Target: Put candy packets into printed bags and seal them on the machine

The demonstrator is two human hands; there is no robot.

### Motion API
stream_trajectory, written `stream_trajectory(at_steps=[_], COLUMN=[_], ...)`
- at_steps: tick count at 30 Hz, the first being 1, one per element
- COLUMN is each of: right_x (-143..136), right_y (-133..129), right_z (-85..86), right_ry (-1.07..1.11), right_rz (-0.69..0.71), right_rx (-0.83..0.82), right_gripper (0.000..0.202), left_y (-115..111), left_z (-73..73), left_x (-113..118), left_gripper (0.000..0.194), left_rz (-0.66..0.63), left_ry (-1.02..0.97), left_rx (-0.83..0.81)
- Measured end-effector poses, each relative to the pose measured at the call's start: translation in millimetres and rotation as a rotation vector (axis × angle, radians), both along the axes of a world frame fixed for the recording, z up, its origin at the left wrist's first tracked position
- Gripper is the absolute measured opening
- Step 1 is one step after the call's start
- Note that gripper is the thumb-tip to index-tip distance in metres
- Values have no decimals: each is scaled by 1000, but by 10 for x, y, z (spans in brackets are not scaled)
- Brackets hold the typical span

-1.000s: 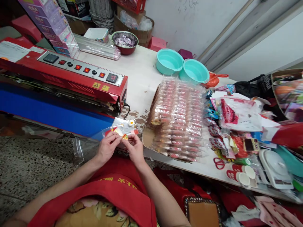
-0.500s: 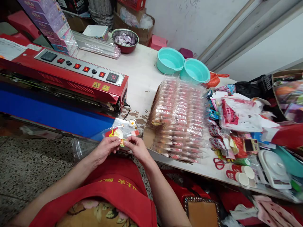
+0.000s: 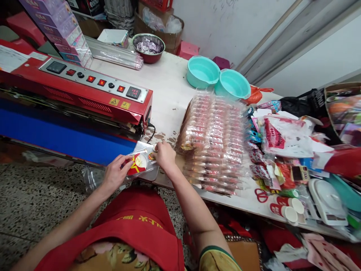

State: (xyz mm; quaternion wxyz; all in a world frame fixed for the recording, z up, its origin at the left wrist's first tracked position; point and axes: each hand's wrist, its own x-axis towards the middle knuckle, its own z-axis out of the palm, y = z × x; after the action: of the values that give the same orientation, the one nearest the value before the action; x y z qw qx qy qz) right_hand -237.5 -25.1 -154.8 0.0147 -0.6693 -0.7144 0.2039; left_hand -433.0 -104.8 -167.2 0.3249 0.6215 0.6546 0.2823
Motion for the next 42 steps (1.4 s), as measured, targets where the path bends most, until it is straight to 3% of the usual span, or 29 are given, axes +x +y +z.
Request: stream_trajectory(at_steps=[3,6,11,14,19,24,29,39,42], right_x=[-1,27,-14,-83,-116,-13,111,201,150], right_y=[-66,-191,-360,-344,-299,-334,-244,-266,-306], right_z=[-60,-143,-292,-317,-295,-312,-276,-331,-325], right_ry=[74,170,267,241,256,440,321,317,369], right_rz=[-41,-191,-374,-397,-395,-348,-262,-319,-368], right_rx=[66,167,253,225,161,274,272,283,247], right_gripper=[23,33,64,63,44,34,10,11,20], left_y=[-24,-1,278,553,897,975,949,900,892], left_z=[-19,20,89,71,43,39,-9,-55,-84], left_x=[-6,-26,19,86,155,158,145,101,82], left_gripper=[22,24,42,49,21,8,7,5,5], left_rz=[-11,-81,-435,-605,-798,-822,-803,-760,-757], left_ry=[36,145,369,466,506,425,389,307,289], left_rx=[2,95,157,91,46,29,36,72,104])
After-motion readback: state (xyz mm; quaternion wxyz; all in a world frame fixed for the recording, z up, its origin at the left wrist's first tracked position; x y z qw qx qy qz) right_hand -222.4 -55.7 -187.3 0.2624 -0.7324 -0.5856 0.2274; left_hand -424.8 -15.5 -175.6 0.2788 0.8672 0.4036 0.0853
